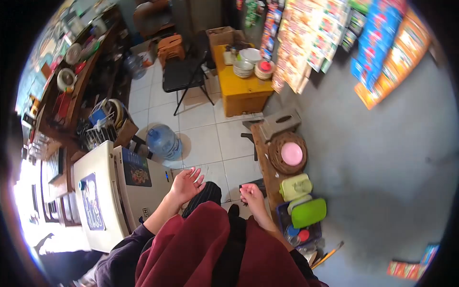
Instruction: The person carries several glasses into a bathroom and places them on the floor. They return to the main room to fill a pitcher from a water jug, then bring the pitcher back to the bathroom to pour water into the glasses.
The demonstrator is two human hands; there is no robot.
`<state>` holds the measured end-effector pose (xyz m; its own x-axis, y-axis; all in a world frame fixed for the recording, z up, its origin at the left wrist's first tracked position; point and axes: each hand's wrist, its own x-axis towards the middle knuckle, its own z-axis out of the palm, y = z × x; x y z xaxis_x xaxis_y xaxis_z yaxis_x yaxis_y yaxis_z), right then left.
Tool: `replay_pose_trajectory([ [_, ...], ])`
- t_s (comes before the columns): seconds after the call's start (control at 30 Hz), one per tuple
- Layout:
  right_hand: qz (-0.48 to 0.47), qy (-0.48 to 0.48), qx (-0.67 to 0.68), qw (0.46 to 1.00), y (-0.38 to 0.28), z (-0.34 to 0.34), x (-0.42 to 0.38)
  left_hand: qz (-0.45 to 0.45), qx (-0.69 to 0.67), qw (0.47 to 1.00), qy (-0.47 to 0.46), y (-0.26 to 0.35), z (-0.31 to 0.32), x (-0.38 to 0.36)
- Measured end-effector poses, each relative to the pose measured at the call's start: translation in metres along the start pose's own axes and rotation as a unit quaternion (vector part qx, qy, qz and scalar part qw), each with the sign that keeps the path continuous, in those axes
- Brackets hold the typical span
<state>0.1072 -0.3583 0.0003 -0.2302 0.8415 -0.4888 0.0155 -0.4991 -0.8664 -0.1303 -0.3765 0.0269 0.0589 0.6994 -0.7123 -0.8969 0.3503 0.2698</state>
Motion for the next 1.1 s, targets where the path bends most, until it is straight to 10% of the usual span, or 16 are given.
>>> replay_pose_trajectory([
  [0.6,0.016,-0.302,-0.155,0.94,-0.188,0.238,0.318,0.208,-0.181,0.96,0.043,0.292,0.017,0.146],
  [1.1,0.092,-0.33,-0.113,0.933,-0.271,0.387,0.559,0.277,-0.313,0.899,0.134,0.488,0.011,0.221],
])
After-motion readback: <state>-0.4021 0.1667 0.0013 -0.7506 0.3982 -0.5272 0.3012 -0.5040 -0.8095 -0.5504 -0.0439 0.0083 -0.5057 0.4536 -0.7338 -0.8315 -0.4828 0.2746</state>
